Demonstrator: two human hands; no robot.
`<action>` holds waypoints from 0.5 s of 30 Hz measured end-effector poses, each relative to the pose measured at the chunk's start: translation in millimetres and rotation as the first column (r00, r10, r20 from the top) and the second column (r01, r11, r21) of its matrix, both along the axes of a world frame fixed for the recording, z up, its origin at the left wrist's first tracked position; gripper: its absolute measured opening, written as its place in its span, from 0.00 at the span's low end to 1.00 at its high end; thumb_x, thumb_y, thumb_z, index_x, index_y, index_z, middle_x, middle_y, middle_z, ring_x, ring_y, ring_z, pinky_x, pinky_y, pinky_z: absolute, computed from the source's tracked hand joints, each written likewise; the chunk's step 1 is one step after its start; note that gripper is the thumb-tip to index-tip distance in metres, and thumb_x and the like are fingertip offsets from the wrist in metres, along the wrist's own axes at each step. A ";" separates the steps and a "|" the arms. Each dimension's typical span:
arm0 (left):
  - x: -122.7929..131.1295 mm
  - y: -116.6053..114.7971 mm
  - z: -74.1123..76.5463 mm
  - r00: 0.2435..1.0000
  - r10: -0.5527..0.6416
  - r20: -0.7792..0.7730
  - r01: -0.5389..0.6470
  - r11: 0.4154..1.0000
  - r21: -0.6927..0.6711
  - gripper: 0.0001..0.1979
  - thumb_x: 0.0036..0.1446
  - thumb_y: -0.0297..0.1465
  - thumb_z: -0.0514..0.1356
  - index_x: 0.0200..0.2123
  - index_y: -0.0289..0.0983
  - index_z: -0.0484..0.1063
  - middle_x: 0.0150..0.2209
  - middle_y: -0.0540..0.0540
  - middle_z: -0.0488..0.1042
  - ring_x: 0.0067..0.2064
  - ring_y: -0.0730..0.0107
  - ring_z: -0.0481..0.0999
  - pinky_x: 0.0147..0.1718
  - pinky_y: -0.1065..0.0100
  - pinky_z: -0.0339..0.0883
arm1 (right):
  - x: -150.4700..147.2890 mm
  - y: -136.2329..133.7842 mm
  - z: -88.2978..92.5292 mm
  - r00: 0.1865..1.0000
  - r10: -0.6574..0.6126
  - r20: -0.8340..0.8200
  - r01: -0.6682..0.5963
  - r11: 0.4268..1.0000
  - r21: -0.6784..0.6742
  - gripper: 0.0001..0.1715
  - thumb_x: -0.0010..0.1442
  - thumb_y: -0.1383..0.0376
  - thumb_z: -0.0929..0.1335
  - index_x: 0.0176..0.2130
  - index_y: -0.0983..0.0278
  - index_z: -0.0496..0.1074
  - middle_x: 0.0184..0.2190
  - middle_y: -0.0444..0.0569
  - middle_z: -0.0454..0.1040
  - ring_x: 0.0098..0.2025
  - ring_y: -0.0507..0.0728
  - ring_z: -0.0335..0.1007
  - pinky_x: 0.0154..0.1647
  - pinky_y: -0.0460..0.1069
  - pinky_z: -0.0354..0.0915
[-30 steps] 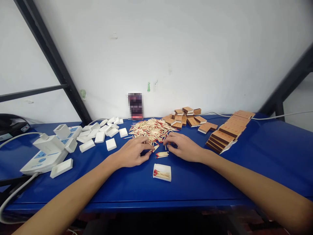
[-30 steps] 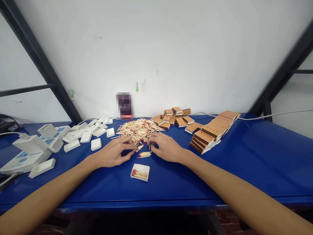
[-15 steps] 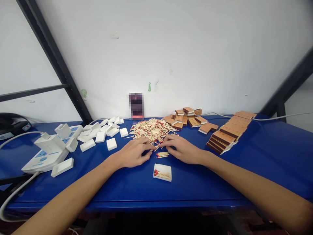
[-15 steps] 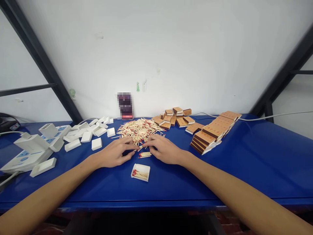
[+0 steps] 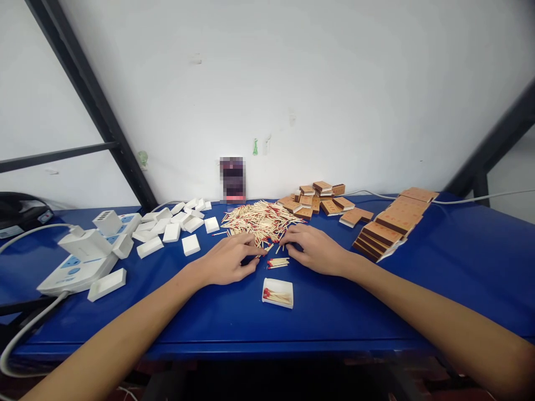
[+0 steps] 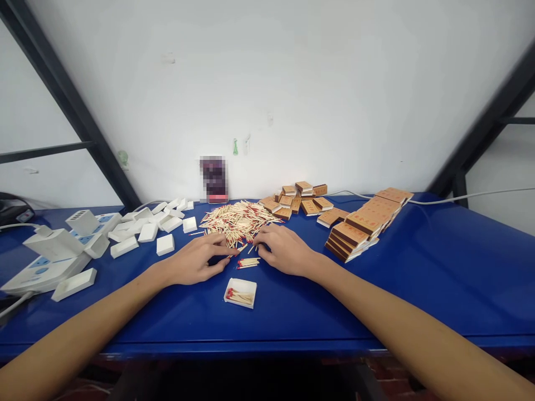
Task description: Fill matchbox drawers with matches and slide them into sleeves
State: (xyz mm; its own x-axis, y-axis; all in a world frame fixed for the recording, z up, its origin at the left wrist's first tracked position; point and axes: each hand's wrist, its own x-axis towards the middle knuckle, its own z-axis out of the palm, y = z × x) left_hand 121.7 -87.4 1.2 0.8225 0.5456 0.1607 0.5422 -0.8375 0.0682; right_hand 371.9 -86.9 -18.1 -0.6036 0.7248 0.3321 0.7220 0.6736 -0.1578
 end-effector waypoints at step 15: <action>-1.5 1.5 -3.9 0.999 -0.029 0.034 0.030 0.999 -0.023 0.20 0.62 0.27 0.50 0.55 0.43 0.70 0.36 0.45 0.65 0.40 0.65 0.65 0.38 0.65 0.59 | 2.4 7.5 -3.6 0.992 -0.083 -0.091 0.077 0.995 -0.066 0.11 0.57 0.71 0.65 0.40 0.63 0.74 0.34 0.47 0.75 0.36 0.54 0.69 0.36 0.47 0.61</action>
